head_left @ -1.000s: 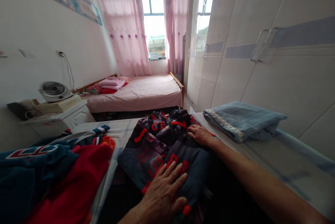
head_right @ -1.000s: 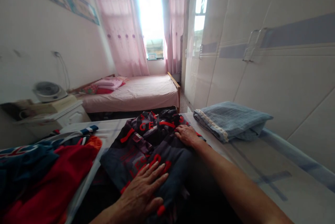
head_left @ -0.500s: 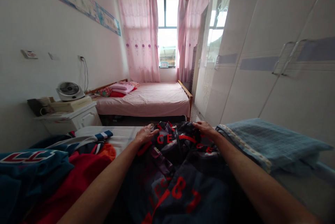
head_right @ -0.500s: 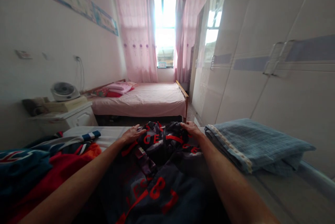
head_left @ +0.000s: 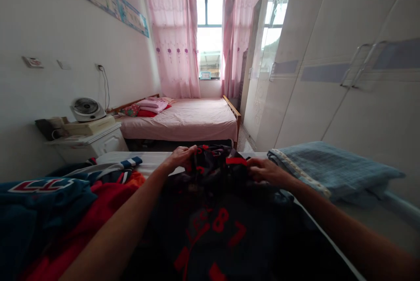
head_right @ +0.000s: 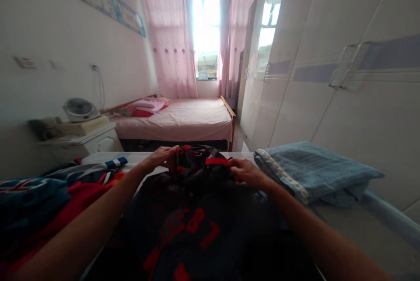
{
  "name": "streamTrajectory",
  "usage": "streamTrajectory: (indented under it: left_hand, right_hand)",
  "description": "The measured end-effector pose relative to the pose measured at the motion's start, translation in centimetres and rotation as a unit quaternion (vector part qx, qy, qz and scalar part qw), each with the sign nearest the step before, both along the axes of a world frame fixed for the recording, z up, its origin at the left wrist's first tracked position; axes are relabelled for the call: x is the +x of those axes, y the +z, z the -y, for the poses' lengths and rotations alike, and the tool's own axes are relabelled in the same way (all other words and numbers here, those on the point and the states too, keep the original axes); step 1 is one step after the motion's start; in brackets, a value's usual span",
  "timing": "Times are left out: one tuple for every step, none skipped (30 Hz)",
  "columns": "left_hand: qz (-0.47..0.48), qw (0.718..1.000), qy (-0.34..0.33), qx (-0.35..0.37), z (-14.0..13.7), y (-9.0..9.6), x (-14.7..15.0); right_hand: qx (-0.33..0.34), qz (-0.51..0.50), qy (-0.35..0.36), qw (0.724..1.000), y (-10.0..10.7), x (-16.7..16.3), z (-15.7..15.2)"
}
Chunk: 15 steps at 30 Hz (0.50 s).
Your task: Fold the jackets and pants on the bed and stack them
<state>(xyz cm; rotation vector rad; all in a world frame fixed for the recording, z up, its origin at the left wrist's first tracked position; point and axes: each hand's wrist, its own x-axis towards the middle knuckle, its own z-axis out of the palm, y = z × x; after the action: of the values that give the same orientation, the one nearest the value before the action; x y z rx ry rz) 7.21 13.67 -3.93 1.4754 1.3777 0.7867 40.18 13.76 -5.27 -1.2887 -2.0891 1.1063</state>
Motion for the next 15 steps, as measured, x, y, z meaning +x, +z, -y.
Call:
streamTrajectory:
  left_hand:
    - [0.012, 1.0, 0.015, 0.007, -0.3, -0.7, 1.1]
    - [0.022, 1.0, 0.019, 0.011, -0.6, -1.4, 2.3]
    - [0.033, 0.999, 0.018, 0.012, -0.9, -2.0, 3.4]
    - [0.044, 0.999, 0.013, 0.013, -1.0, -2.5, 4.4]
    - [0.055, 0.998, 0.006, 0.015, -1.0, -2.8, 5.3]
    - [0.065, 0.998, -0.001, 0.017, -0.8, -2.9, 5.8]
    - [0.076, 0.997, -0.011, 0.02, -0.6, -2.8, 6.2]
    - [0.087, 0.996, -0.023, 0.024, -0.3, -2.5, 6.2]
    - [0.098, 0.994, -0.038, 0.029, 0.2, -2.0, 6.1]
    - [0.106, 0.992, -0.055, 0.036, 0.7, -1.5, 5.8]
    - [0.113, 0.99, -0.074, 0.044, 1.3, -0.8, 5.4]
    - [0.117, 0.987, -0.096, 0.05, 1.9, -0.2, 5.1]
    - [0.118, 0.984, -0.12, 0.052, 2.6, 0.3, 4.8]
    - [0.116, 0.981, -0.148, 0.047, 3.4, 0.7, 4.7]
    - [0.113, 0.977, -0.176, 0.036, 4.2, 0.9, 4.7]
  right_hand:
    - [0.039, 0.003, -0.033, 0.999, -0.2, -0.7, -0.4]
    - [0.066, 0.003, -0.048, 0.997, -0.3, -1.4, -0.9]
    - [0.081, 0.001, -0.048, 0.995, -0.4, -2.3, -1.4]
    - [0.092, 0.001, -0.046, 0.995, -0.5, -3.1, -1.8]
    - [0.099, 0.002, -0.045, 0.994, -0.6, -3.9, -2.1]
    - [0.103, 0.001, -0.051, 0.993, -0.7, -4.6, -2.4]
    - [0.108, 0.0, -0.067, 0.992, -0.7, -5.1, -2.7]
    - [0.117, -0.001, -0.092, 0.989, -0.6, -5.3, -3.0]
    - [0.128, -0.001, -0.124, 0.984, -0.5, -5.4, -3.4]
    - [0.141, 0.0, -0.156, 0.978, -0.3, -5.3, -3.9]
    - [0.151, 0.003, -0.185, 0.971, 0.0, -5.0, -4.5]
    - [0.157, 0.007, -0.205, 0.966, 0.3, -4.6, -5.1]
    - [0.157, 0.012, -0.214, 0.964, 0.6, -4.2, -5.7]
    - [0.153, 0.018, -0.214, 0.965, 0.9, -3.8, -6.3]
    - [0.144, 0.025, -0.206, 0.968, 1.2, -3.5, -6.8]
